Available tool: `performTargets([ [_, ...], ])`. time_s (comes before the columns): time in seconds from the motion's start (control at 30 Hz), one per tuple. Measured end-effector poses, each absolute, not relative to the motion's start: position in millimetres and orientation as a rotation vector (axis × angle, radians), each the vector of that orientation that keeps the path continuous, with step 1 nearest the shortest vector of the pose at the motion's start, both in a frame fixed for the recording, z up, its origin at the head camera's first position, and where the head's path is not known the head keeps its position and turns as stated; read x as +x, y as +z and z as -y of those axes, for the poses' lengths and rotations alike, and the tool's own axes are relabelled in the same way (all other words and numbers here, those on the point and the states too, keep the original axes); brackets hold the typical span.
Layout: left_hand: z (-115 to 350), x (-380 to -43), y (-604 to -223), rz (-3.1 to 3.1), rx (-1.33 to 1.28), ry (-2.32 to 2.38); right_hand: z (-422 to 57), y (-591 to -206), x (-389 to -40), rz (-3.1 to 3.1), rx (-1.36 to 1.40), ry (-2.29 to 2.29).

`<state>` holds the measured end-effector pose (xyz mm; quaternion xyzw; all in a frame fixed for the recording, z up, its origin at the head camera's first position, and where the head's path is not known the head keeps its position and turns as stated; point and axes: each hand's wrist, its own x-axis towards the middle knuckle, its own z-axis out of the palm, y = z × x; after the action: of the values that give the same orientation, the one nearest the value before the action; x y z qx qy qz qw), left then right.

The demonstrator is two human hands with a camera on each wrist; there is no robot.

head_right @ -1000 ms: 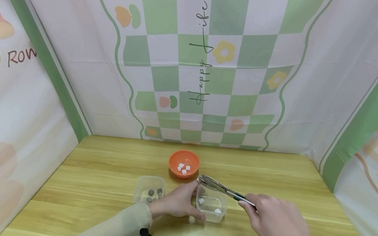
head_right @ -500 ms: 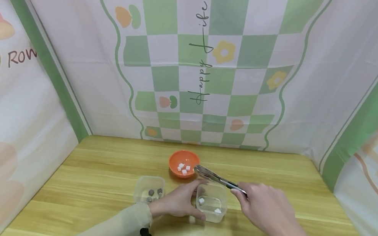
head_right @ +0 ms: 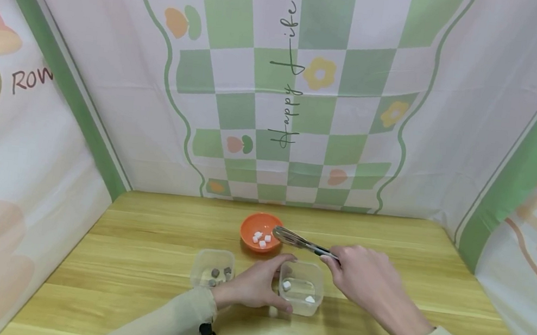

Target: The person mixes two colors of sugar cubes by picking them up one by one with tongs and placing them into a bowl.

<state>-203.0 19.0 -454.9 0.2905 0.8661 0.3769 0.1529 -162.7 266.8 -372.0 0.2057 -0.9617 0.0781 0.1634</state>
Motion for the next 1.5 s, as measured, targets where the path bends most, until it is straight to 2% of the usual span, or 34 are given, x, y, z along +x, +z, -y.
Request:
performTargets([
  [0.9,-18,-204,-457,-2.463,0.864,1.093,-237,-370,-200,2.813,0.666,0.168],
  [1.5,-18,-205,-455,-2.471,0.847,1.081,-225,-374,-210,2.791,0.690,0.093],
])
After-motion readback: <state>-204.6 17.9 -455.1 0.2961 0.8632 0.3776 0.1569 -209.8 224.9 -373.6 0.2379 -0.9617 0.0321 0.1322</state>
